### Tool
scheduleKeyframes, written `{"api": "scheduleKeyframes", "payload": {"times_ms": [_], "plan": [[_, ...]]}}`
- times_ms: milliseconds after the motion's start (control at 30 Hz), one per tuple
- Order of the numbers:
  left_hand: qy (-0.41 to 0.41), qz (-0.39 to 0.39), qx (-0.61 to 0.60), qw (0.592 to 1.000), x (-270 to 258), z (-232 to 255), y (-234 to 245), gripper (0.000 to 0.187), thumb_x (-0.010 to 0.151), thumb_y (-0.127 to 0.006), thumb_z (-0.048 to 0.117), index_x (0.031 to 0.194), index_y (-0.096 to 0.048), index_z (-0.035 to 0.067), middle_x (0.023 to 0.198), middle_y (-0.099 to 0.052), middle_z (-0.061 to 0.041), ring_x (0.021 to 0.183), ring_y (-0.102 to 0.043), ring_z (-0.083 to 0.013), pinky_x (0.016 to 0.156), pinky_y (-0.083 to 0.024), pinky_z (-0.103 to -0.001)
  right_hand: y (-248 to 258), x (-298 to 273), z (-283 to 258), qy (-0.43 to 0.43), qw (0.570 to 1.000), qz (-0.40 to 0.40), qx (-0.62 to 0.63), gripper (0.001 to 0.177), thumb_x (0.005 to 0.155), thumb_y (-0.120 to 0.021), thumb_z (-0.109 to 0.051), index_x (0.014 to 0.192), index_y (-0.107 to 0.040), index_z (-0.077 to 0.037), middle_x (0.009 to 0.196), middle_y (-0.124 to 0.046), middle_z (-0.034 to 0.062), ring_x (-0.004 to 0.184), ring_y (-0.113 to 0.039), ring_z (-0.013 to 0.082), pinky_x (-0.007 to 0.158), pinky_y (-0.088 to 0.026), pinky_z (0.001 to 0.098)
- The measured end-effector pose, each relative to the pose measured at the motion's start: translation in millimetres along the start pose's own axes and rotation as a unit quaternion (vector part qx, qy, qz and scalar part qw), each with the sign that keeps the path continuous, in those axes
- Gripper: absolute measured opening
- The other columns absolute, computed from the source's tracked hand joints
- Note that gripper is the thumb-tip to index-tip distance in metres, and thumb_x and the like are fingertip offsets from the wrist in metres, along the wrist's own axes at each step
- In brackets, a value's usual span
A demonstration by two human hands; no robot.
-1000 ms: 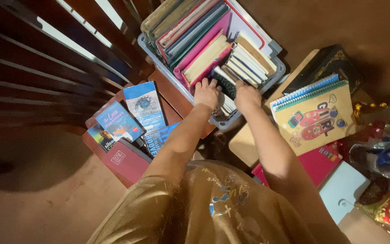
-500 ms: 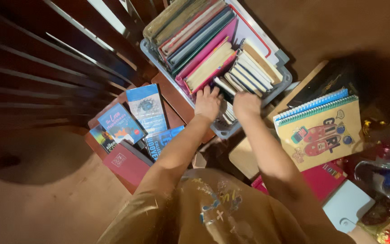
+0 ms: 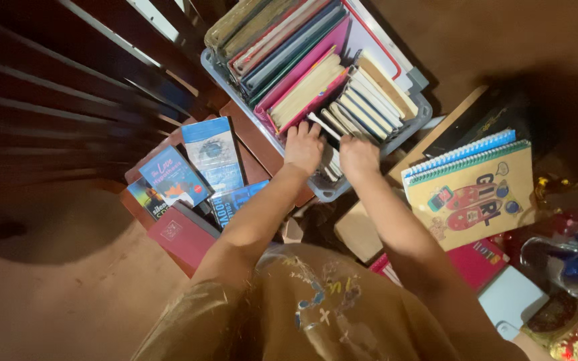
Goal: The person wipes the covers of various notebooks and books with a white cloth. They pick up items from a plastic storage bin and a table, wipe them individually, and place them back into the bin or onto a stack.
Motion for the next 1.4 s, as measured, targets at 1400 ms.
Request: {"api": "scheduleKeyframes", "payload": {"times_ms": [1400], "plan": [[-0.002, -0.155, -0.014, 0.988, -8, -12, -23, 0.035, 0.097, -0.048, 0.024, 0.12, -0.074, 0.031, 0.13, -0.062, -0.007, 0.129, -0.041, -0.0296, 0.101, -0.035, -0.043, -17, 1, 6, -0.1, 0.975, -0.196, 0.028, 0.036, 0.09, -0.07, -0.035, 0.111, -0.074, -0.006, 0.117, -0.069, 0.0221, 0.107, -0.068, 0.0401, 0.09, -0.054, 0.0498]]}}
Point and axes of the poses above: each hand's wrist, its own x-axis towards the middle knuckle, its own y-axis out of the back of the hand, z = x × y, the point moved 10 cm from there along x, towards the middle knuckle
